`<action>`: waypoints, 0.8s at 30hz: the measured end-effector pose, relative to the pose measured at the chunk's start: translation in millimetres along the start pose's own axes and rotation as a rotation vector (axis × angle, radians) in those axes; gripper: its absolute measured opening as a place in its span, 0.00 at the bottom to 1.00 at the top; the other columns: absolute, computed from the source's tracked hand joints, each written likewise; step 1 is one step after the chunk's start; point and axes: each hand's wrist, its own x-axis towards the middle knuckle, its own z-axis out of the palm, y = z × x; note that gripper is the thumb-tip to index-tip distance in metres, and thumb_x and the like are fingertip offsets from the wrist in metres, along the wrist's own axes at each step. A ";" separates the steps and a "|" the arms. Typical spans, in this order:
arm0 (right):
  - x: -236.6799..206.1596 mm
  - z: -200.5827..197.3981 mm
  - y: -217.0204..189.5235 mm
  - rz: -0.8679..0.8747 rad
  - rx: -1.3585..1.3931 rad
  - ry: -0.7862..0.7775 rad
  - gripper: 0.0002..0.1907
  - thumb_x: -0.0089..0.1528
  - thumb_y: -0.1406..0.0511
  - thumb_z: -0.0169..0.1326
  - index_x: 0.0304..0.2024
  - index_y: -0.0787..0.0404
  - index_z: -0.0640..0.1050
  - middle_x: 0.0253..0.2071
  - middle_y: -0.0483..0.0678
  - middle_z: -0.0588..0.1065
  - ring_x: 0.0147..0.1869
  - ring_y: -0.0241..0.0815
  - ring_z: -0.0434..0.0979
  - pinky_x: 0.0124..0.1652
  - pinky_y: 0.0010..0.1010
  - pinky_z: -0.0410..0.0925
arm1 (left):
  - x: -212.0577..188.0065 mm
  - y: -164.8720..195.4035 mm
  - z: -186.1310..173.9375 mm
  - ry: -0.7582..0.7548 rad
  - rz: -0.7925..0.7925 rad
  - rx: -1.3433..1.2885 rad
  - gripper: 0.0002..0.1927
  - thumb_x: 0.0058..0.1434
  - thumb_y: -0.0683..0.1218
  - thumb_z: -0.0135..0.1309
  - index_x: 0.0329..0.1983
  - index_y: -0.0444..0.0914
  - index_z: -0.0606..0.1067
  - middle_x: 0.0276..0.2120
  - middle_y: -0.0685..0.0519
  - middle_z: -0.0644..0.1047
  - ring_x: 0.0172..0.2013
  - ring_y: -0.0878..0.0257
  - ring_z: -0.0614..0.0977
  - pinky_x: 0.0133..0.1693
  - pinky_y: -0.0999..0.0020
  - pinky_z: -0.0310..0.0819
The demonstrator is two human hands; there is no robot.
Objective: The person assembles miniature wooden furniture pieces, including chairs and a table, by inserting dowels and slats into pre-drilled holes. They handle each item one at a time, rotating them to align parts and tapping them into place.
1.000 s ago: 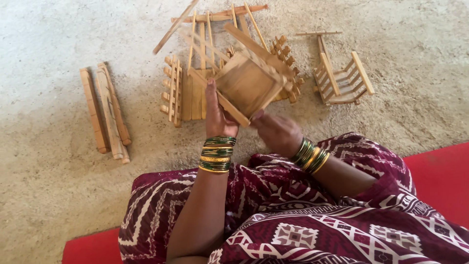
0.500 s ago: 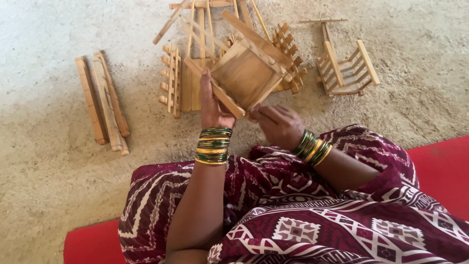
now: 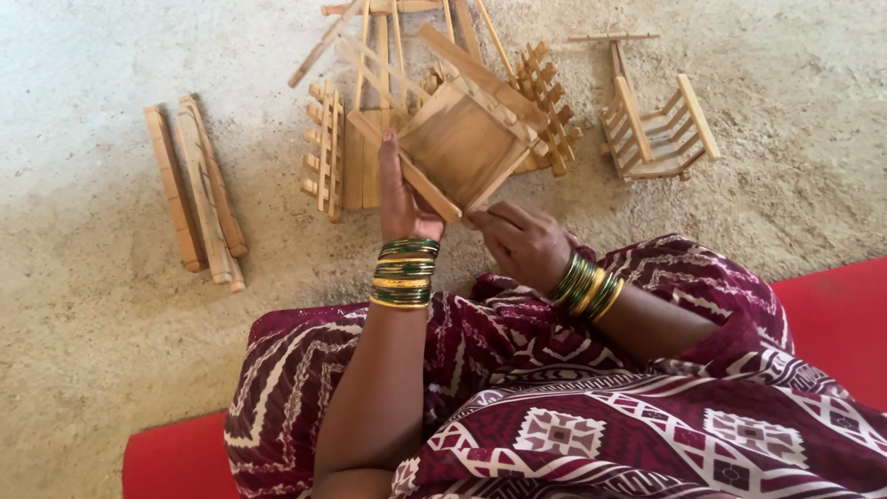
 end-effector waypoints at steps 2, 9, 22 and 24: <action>1.2 -3.9 0.2 -0.084 -0.045 0.002 0.07 0.68 0.70 0.55 0.47 0.58 0.82 0.40 0.44 0.80 0.37 0.32 0.80 0.38 0.27 0.77 | -2.3 1.0 3.0 -0.076 0.027 0.005 0.36 0.58 0.64 0.59 0.61 0.39 0.64 0.51 0.44 0.77 0.49 0.49 0.82 0.50 0.49 0.83; 23.6 -13.2 20.5 0.025 -0.245 -0.255 0.08 0.71 0.66 0.52 0.50 0.52 0.80 0.36 0.42 0.79 0.30 0.33 0.76 0.30 0.24 0.73 | -7.3 3.2 12.1 -0.080 0.133 0.171 0.43 0.58 0.66 0.59 0.66 0.34 0.63 0.54 0.36 0.75 0.50 0.44 0.81 0.47 0.47 0.81; 0.7 -1.3 59.1 0.072 -0.284 0.096 0.03 0.66 0.70 0.61 0.39 0.56 0.84 0.33 0.41 0.77 0.32 0.30 0.74 0.28 0.21 0.70 | -7.7 2.9 7.6 -0.086 0.114 -0.010 0.34 0.66 0.61 0.55 0.68 0.38 0.63 0.61 0.43 0.72 0.56 0.50 0.79 0.57 0.48 0.78; 6.3 -16.2 72.4 0.199 -0.278 0.173 0.02 0.66 0.70 0.61 0.39 0.57 0.83 0.35 0.42 0.77 0.36 0.33 0.76 0.34 0.25 0.72 | -5.0 4.0 9.9 0.012 0.108 0.034 0.32 0.64 0.61 0.53 0.67 0.41 0.64 0.58 0.46 0.74 0.55 0.52 0.80 0.54 0.49 0.80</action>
